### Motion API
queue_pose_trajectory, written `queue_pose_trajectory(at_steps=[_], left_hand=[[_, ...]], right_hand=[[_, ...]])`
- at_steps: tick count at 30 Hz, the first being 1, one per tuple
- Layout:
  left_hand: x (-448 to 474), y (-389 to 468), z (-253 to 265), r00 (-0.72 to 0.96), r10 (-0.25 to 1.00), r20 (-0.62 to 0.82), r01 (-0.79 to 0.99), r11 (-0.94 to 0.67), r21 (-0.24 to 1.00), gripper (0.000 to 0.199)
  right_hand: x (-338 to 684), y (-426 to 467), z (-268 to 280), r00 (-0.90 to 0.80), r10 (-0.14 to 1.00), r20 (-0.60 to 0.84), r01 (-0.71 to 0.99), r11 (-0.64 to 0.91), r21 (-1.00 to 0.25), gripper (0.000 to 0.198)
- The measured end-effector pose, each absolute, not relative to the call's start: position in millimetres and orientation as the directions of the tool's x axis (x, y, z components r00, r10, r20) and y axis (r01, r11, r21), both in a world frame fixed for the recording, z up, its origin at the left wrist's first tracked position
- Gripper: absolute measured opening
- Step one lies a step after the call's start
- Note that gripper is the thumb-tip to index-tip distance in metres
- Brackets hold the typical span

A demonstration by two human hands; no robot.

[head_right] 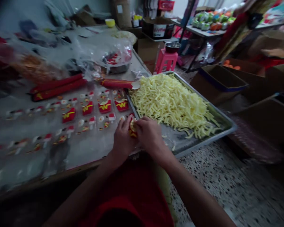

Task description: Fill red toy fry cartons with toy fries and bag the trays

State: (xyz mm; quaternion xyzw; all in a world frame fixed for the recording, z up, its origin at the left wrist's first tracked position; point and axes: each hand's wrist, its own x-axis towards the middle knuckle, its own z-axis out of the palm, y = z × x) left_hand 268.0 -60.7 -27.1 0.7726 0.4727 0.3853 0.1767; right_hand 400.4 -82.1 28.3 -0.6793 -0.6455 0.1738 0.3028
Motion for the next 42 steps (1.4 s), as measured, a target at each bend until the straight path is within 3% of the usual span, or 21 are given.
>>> queue_pose_trajectory(at_steps=[2, 4, 7, 10, 15, 17, 21, 24, 26, 30, 34, 38, 42], left_hand=[[259, -63, -28, 0.243, 0.863, 0.442, 0.605, -0.491, 0.627, 0.083], [244, -64, -27, 0.222, 0.862, 0.455, 0.607, -0.488, 0.628, 0.085], [207, -59, -23, 0.148, 0.876, 0.459, 0.576, -0.454, 0.68, 0.081], [159, -52, -14, 0.013, 0.907, 0.422, 0.534, -0.363, 0.763, 0.084], [71, -35, 0, -0.183, 0.927, 0.327, 0.515, -0.193, 0.835, 0.093], [27, -22, 3, -0.208, 0.942, 0.262, 0.511, -0.123, 0.851, 0.1], [-81, 24, 10, -0.102, 0.987, 0.125, 0.608, -0.038, 0.793, 0.114], [-155, 67, 8, -0.134, 0.952, 0.277, 0.798, -0.062, 0.6, 0.098], [-186, 90, -2, -0.042, 0.936, 0.35, 0.861, -0.144, 0.487, 0.091], [-205, 110, -35, 0.328, 0.932, 0.151, 0.815, -0.36, 0.454, 0.091], [-200, 108, -58, 0.407, 0.913, 0.015, 0.816, -0.371, 0.443, 0.081], [-203, 111, -61, 0.415, 0.91, -0.004, 0.832, -0.377, 0.408, 0.077], [-201, 117, -52, 0.383, 0.923, 0.032, 0.851, -0.366, 0.376, 0.08]], right_hand=[[395, -72, 27, 0.162, 0.986, 0.035, 0.686, -0.087, -0.722, 0.014], [381, -63, 28, 0.073, 0.997, -0.011, 0.642, -0.055, -0.765, 0.017], [347, -58, 34, -0.188, 0.967, 0.174, 0.708, 0.256, -0.658, 0.027], [312, -54, 39, -0.277, 0.896, 0.347, 0.721, 0.433, -0.541, 0.027], [236, -13, 33, -0.384, 0.875, 0.295, 0.427, 0.451, -0.784, 0.027], [192, 14, 31, -0.453, 0.851, 0.268, 0.371, 0.453, -0.811, 0.027], [102, 89, 32, -0.516, 0.849, 0.118, 0.494, 0.407, -0.769, 0.028], [49, 149, 28, -0.498, 0.863, 0.081, 0.623, 0.422, -0.658, 0.03], [25, 179, 20, -0.531, 0.846, 0.042, 0.674, 0.452, -0.584, 0.03], [6, 196, -4, -0.649, 0.758, -0.066, 0.686, 0.547, -0.48, 0.021], [4, 185, -22, -0.743, 0.67, -0.003, 0.63, 0.697, -0.344, 0.025], [21, 195, -10, -0.754, 0.656, 0.019, 0.605, 0.706, -0.367, 0.029], [77, 205, 13, -0.639, 0.769, 0.03, 0.681, 0.583, -0.444, 0.029]])
